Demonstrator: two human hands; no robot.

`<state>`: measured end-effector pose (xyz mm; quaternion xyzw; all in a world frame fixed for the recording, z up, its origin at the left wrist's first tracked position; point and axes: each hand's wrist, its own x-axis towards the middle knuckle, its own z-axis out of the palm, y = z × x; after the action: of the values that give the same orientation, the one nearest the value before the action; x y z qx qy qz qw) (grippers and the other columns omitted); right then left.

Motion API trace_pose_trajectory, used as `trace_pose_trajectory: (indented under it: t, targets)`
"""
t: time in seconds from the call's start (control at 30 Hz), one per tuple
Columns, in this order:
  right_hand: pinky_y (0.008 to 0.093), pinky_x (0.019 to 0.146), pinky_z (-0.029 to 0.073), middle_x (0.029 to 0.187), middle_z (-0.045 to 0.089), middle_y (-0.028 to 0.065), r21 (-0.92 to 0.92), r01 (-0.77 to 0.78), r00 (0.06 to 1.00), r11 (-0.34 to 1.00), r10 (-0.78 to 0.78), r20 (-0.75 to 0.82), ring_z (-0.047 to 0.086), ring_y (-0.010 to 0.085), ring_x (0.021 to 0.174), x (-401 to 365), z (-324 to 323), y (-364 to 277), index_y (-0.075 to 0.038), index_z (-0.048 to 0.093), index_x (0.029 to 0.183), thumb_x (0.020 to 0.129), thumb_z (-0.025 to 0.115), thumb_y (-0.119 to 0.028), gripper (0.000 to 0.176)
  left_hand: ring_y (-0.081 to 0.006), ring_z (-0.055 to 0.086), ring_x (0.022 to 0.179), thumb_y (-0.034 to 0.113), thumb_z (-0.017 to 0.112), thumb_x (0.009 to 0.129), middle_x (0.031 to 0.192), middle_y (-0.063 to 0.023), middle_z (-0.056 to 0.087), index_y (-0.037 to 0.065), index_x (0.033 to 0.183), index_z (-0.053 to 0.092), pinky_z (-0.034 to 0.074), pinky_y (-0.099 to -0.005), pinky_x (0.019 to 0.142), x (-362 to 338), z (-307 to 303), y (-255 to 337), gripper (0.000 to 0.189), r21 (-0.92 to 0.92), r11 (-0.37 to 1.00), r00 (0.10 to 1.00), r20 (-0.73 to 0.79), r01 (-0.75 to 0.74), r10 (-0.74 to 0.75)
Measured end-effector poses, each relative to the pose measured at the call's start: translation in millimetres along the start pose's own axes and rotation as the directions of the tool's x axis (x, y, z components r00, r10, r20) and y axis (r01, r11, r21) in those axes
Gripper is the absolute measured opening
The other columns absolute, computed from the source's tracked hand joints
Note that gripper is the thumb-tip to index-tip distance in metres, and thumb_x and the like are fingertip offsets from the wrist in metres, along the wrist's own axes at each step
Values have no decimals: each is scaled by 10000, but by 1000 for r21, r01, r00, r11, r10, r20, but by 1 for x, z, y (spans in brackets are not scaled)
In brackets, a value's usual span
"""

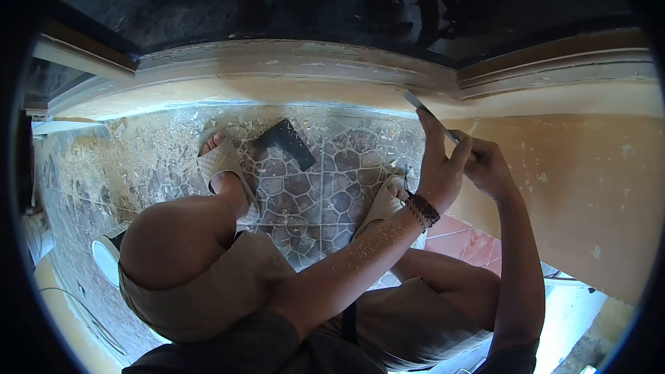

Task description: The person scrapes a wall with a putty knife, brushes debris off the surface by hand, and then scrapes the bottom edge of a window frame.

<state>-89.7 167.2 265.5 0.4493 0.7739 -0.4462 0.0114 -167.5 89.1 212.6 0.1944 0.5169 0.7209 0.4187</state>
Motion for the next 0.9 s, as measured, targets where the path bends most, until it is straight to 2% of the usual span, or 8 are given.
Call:
trace_pose_trajectory:
  t: [0.17, 0.2, 0.33, 0.43, 0.5, 0.6, 0.77, 0.9]
  targets:
    - [254, 658, 436, 740, 583, -13, -152, -110, 994, 982, 113, 12, 486, 62, 713, 9, -11, -9, 15, 622, 1041, 759, 657, -80, 300, -360, -17, 1367, 297, 488, 872, 1447, -290, -80, -50, 1391, -39, 134, -372, 1101, 9, -8, -9, 817, 3, 1000, 997, 76, -19, 18]
    - [259, 662, 440, 743, 590, -9, -170, -130, 991, 977, 133, 7, 496, 63, 720, 9, -11, -11, 13, 625, 1029, 755, 661, -87, 294, -344, -95, 1362, 289, 501, 878, 1445, -297, -79, -88, 1371, -63, 16, -371, 1109, 10, -13, -5, 838, -22, 999, 996, 77, -42, 44]
    - [318, 701, 466, 765, 644, 82, -237, -105, 994, 966, 108, 1, 598, 171, 758, 12, -10, 8, -14, 641, 956, 749, 653, -134, 240, -320, -82, 1370, 316, 523, 862, 1452, -285, -79, -80, 1377, -57, 11, -356, 1105, 13, -10, -4, 871, -86, 996, 999, 29, -31, 33]
    - [374, 712, 479, 789, 651, 149, -401, -87, 996, 912, 76, -43, 630, 283, 776, 15, -7, 18, -47, 642, 898, 737, 637, -157, 195, -339, 7, 1374, 299, 527, 837, 1458, -272, -70, -45, 1394, -43, 157, -370, 1095, 8, -3, -8, 867, 33, 999, 993, 109, 36, -39]
    - [407, 712, 482, 801, 641, 175, -555, -123, 990, 822, 139, -14, 619, 346, 787, 22, -9, 2, -68, 639, 875, 731, 621, -171, 178, -303, -9, 1376, 297, 550, 836, 1463, -263, -57, -49, 1385, -88, 89, -343, 1100, 6, -3, -16, 909, 3, 1000, 998, 55, -16, 16]
    - [420, 705, 481, 807, 639, 166, -613, 65, 996, 788, -17, 84, 607, 358, 793, 34, 6, -18, -83, 629, 861, 719, 616, -197, 182, -252, 70, 1365, 201, 571, 821, 1473, -236, -5, 1, 1392, -143, 101, -314, 1094, 7, -8, -13, 935, -81, 995, 994, -91, -59, 52]
    - [397, 698, 477, 814, 637, 166, -551, -13, 999, 834, 37, 32, 615, 327, 785, 21, -10, -23, -60, 622, 931, 730, 613, -160, 224, -256, 105, 1356, 138, 568, 811, 1470, -234, 30, 28, 1386, -184, 120, -317, 1092, 3, 0, -2, 953, -344, 936, 993, -57, 74, -100]
    - [352, 689, 471, 789, 627, 147, -435, -185, 982, 882, 182, -48, 606, 258, 744, -16, -34, -53, -35, 594, 1039, 726, 624, -103, 321, -322, 55, 1374, 155, 565, 809, 1469, -254, -10, 5, 1398, -114, 128, -351, 1100, 0, 11, -6, 912, -15, 999, 996, 85, 39, -38]
